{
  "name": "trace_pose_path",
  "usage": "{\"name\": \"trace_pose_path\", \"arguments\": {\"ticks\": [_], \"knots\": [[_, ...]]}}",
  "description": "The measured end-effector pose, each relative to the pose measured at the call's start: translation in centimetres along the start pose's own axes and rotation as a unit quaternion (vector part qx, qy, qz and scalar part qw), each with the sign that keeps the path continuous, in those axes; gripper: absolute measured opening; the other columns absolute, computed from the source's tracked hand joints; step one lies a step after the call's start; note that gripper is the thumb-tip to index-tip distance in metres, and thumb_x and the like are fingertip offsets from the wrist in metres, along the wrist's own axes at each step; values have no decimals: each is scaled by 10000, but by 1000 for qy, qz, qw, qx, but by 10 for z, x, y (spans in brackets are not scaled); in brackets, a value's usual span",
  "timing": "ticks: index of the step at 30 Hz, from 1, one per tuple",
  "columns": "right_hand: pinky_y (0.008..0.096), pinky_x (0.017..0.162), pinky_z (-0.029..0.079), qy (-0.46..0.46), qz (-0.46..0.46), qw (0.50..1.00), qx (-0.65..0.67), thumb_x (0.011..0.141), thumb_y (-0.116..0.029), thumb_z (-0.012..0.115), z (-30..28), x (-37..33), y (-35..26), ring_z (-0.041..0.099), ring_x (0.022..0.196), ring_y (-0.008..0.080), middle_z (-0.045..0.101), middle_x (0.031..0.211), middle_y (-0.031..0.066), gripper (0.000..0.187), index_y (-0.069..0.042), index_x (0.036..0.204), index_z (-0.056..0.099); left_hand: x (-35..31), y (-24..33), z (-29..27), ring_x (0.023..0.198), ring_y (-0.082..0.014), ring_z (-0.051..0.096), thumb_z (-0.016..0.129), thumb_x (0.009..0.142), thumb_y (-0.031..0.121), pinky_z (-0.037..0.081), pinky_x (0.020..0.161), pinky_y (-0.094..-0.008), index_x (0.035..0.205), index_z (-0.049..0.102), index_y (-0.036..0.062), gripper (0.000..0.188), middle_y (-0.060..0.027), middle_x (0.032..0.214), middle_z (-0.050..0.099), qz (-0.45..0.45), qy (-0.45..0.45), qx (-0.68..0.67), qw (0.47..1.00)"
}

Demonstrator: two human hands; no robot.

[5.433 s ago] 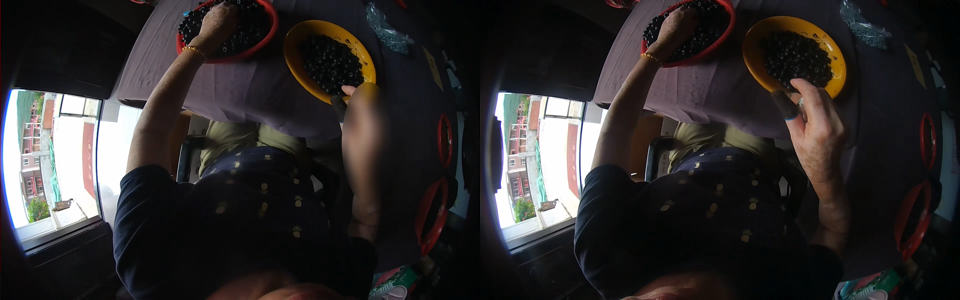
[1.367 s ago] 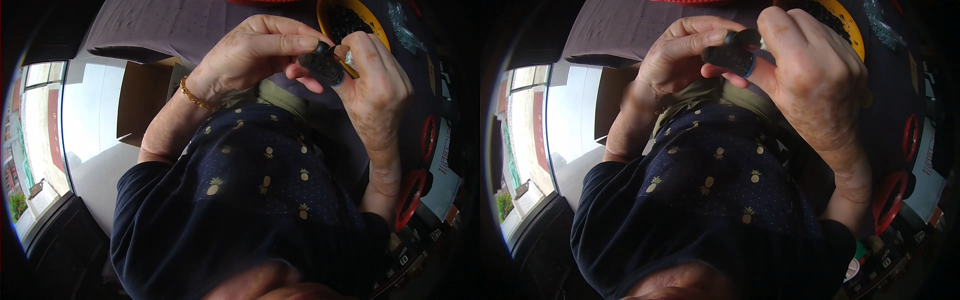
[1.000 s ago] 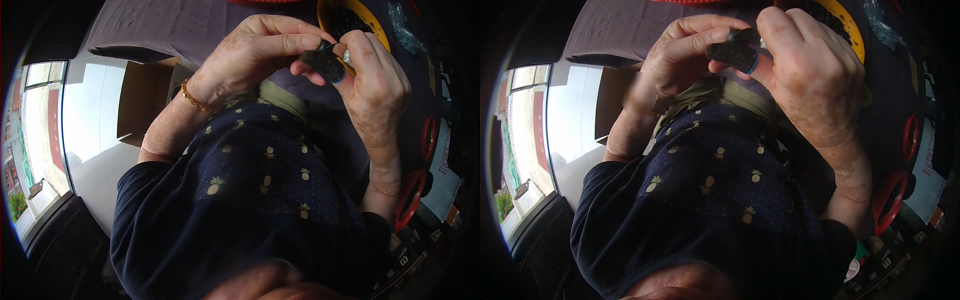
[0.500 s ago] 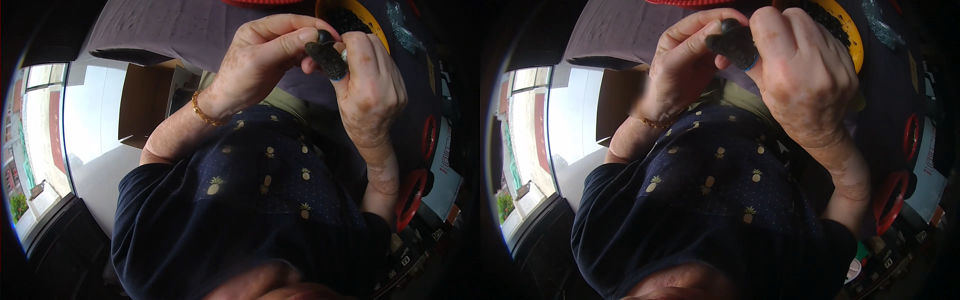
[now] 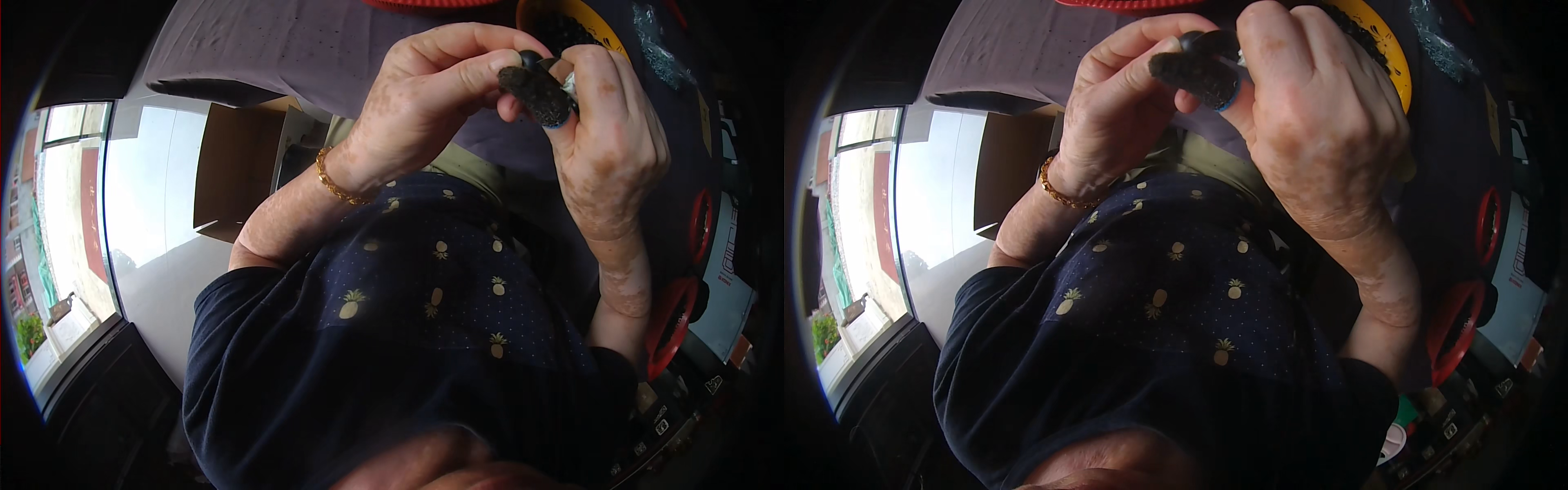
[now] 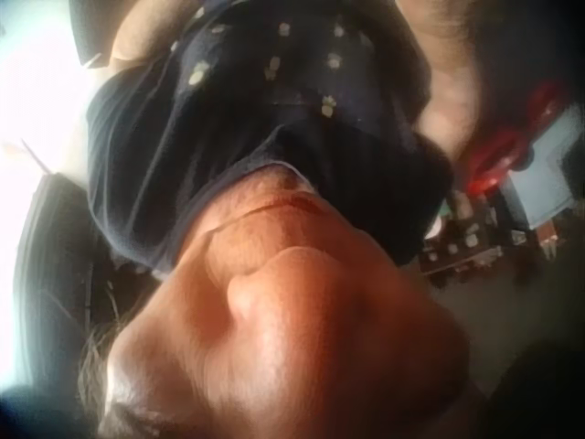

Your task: The person processes small black spherical components by hand, picking them from a bowl and manipulating them with a hand tool.

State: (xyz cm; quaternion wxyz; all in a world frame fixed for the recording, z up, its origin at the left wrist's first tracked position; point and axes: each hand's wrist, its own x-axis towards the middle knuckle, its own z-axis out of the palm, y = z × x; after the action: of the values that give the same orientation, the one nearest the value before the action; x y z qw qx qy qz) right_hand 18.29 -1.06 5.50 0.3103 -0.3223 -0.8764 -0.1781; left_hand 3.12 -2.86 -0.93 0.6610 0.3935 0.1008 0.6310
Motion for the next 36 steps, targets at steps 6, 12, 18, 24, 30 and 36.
{"name": "trace_pose_path", "arguments": {"ticks": [6,12,18,24,30,36], "knots": [[314,529,460,3,1,1000,3,823,-396,576,0,-2,0,572,611,215,552,716,20,338,-63,873,552,-2,2,1,730,-96,571,535,908,131,495,707,-226,1091,578,-38,253,-78,880,616,-2,-6,-8,1000],[317,530,461,7,-2,1000,1,820,-380,584,0,-2,0,571,613,220,554,722,21,324,-65,890,550,-3,5,3,733,-97,573,526,912,129,494,712,-228,1102,570,-38,256,-77,888,614,-1,-5,-2,1000],[311,525,461,13,-7,1000,7,806,-367,605,-1,0,-1,572,609,208,553,722,17,315,-67,884,552,-2,4,1,736,-96,572,520,915,132,493,708,-226,1109,565,-39,262,-72,887,611,10,-9,10,1000],[304,514,454,-11,20,1000,-7,790,-339,632,-2,2,-6,567,590,199,542,691,5,293,-67,848,543,-3,5,1,735,-97,570,521,915,133,491,708,-225,1108,565,-39,263,-68,882,610,10,-2,17,1000],[297,511,452,-3,5,1000,1,764,-288,669,1,2,-6,564,579,191,527,659,17,266,-57,798,543,-4,0,1,729,-96,566,527,913,144,488,701,-221,1105,569,-39,268,-63,888,614,1,8,-10,1000],[305,506,443,10,-45,999,24,761,-254,681,2,-2,4,559,570,201,504,639,54,254,-39,791,549,-3,4,-1,733,-89,560,516,918,146,483,697,-213,1093,575,-36,259,-64,903,621,-39,-12,-13,999]]}}
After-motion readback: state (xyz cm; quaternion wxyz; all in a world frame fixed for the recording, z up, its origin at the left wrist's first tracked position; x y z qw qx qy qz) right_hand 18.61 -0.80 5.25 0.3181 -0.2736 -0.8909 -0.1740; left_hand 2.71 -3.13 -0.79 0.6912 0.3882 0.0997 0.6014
